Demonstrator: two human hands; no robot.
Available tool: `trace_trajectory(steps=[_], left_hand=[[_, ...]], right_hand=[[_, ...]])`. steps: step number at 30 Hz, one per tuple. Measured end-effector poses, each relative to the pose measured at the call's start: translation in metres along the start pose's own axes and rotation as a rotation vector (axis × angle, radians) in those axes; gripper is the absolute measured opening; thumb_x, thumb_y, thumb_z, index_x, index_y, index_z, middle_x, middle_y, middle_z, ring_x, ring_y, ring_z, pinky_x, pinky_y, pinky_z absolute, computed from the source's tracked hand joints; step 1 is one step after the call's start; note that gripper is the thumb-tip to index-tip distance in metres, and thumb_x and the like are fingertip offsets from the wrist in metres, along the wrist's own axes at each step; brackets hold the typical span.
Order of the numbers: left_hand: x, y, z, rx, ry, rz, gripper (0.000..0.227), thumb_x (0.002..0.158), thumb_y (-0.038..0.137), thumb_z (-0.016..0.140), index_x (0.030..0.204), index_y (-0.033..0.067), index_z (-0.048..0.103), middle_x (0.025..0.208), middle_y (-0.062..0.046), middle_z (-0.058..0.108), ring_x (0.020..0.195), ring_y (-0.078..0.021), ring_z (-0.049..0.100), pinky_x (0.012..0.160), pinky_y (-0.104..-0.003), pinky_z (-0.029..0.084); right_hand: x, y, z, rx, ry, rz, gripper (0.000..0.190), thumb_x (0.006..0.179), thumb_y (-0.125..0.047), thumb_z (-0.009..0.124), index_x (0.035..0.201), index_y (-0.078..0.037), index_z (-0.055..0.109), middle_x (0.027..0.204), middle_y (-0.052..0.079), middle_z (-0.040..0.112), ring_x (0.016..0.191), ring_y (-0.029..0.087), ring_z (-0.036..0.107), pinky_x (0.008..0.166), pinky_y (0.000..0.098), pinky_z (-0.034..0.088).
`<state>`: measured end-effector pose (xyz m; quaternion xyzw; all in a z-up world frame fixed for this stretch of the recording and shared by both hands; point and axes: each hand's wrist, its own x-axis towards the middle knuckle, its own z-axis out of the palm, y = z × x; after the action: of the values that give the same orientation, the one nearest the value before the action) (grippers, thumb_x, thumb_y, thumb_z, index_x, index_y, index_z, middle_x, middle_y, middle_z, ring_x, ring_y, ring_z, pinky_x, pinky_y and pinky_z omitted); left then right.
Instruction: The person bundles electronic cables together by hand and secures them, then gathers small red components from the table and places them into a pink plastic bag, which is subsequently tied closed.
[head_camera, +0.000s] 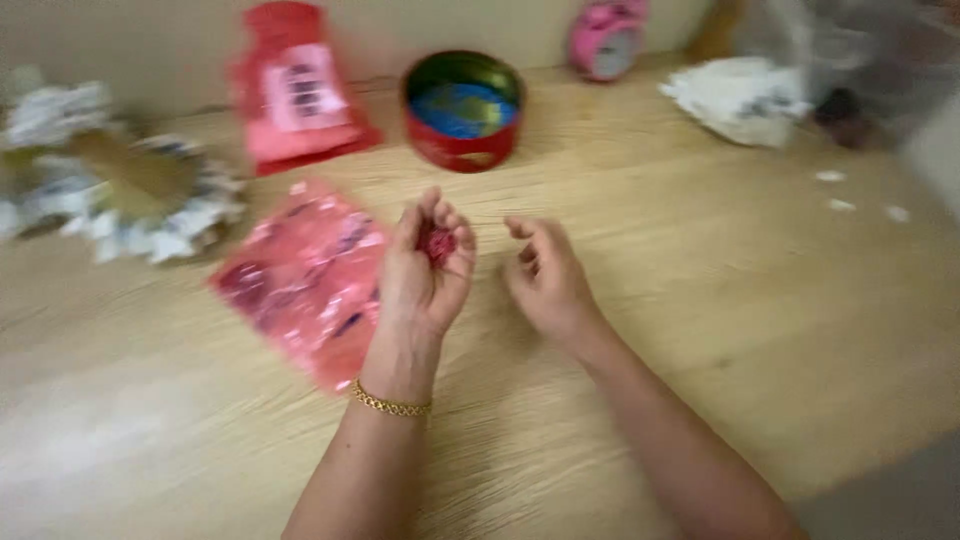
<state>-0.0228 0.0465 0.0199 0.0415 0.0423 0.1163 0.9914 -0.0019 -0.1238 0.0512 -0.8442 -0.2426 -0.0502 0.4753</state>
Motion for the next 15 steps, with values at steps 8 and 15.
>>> trace_trajectory(steps=[8, 15], left_hand=[[-0.096, 0.110, 0.046, 0.036, -0.034, 0.310, 0.027, 0.113, 0.021, 0.049, 0.118, -0.0011, 0.063, 0.097, -0.008, 0.065, 0.091, -0.0185, 0.061, 0.086, -0.032, 0.056], [-0.143, 0.153, 0.031, -0.102, 0.007, 0.341, 0.030, 0.113, 0.018, 0.042, 0.114, -0.0034, 0.063, 0.097, -0.011, 0.065, 0.087, -0.0206, 0.060, 0.081, -0.032, 0.055]], right_hand=[[-0.004, -0.081, 0.095, -0.215, -0.564, -0.358, 0.122, 0.054, -0.036, 0.099, 0.155, -0.019, 0.032, 0.152, 0.025, 0.033, 0.138, 0.043, 0.038, 0.108, 0.0483, 0.037], [0.001, -0.059, 0.148, -0.099, -0.363, -0.324, 0.014, 0.098, -0.020, 0.069, 0.108, -0.010, 0.070, 0.108, 0.009, 0.069, 0.104, 0.026, 0.067, 0.091, 0.0416, 0.056]])
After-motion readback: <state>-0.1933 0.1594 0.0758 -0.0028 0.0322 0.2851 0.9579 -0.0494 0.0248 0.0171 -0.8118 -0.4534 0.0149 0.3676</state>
